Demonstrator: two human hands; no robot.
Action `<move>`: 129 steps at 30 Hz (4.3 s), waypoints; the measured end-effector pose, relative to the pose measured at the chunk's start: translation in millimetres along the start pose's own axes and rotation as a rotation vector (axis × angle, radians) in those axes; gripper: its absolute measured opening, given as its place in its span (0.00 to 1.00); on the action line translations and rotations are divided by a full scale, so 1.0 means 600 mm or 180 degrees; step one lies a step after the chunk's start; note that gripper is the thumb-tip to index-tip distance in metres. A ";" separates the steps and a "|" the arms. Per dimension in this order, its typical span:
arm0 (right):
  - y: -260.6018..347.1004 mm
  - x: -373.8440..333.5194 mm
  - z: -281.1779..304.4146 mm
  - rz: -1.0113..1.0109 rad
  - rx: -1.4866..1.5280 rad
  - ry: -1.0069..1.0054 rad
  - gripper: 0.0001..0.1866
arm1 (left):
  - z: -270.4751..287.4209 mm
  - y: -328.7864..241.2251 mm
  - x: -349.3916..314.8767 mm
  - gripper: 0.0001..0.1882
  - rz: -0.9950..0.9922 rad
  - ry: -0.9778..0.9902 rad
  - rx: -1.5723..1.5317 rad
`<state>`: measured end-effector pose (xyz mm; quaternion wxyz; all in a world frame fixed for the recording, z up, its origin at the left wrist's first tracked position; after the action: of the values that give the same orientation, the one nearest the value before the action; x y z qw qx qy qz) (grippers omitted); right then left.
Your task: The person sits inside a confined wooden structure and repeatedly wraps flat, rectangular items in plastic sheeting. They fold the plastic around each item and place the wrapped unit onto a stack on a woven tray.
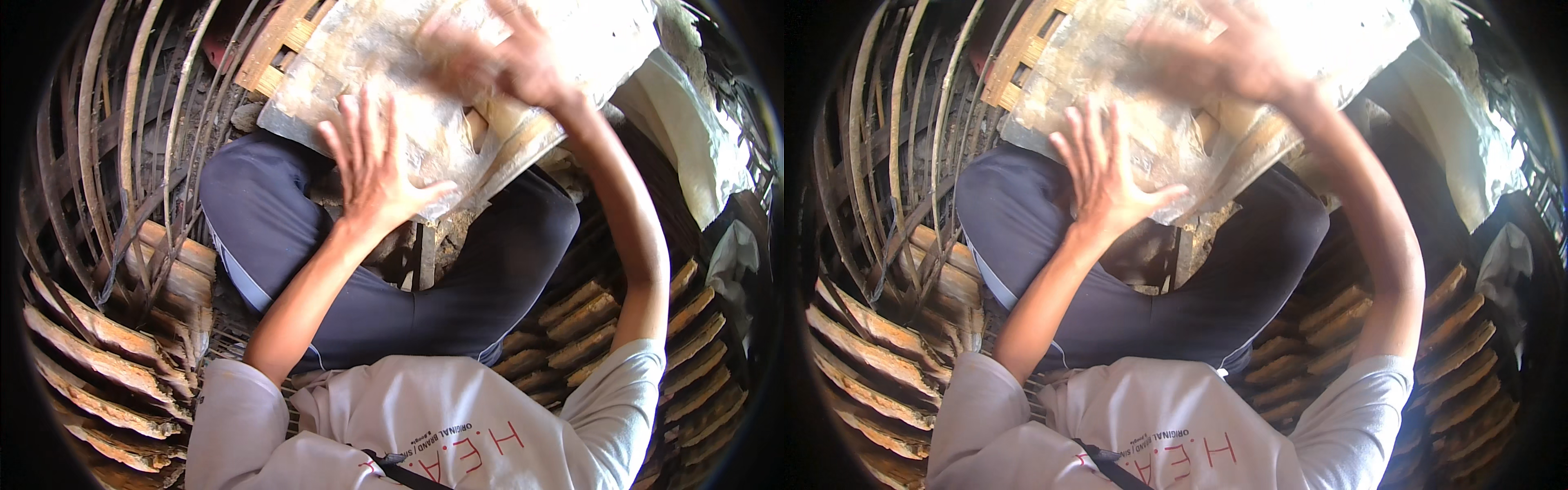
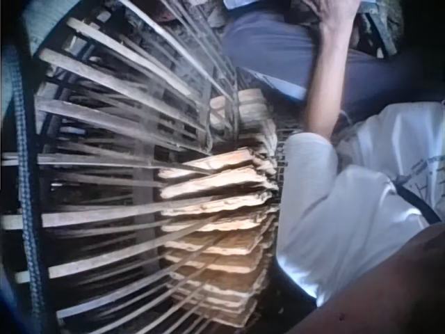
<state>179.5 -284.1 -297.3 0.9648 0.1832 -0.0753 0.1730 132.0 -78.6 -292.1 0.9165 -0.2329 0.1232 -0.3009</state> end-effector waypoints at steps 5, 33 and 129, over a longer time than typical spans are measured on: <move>0.044 0.001 -0.046 0.0358 -0.0472 0.0333 0.27 | -0.010 0.047 -0.013 0.79 0.0513 0.0372 0.0287; -0.006 0.049 -0.001 -0.0201 0.0020 0.0020 0.27 | -0.029 0.046 -0.005 0.81 0.0504 0.0572 0.0337; -0.049 -0.515 -0.040 -0.3432 0.1666 -0.0129 0.25 | 0.218 0.617 -1.141 0.29 0.3867 0.0446 0.0094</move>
<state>-95.0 -395.3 -393.8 0.8377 0.4305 0.0550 -0.3316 -177.0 647.7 -306.2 0.9171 -0.0879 0.2898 0.2594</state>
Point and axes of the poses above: each hand's wrist, its own x-axis towards the middle knuckle, its own z-axis out of the back of the hand, y = z × x, the point moved 10 cm from there along x, towards the middle knuckle, and after that the axes turned 5 degrees about -y, right-handed, at the moved point
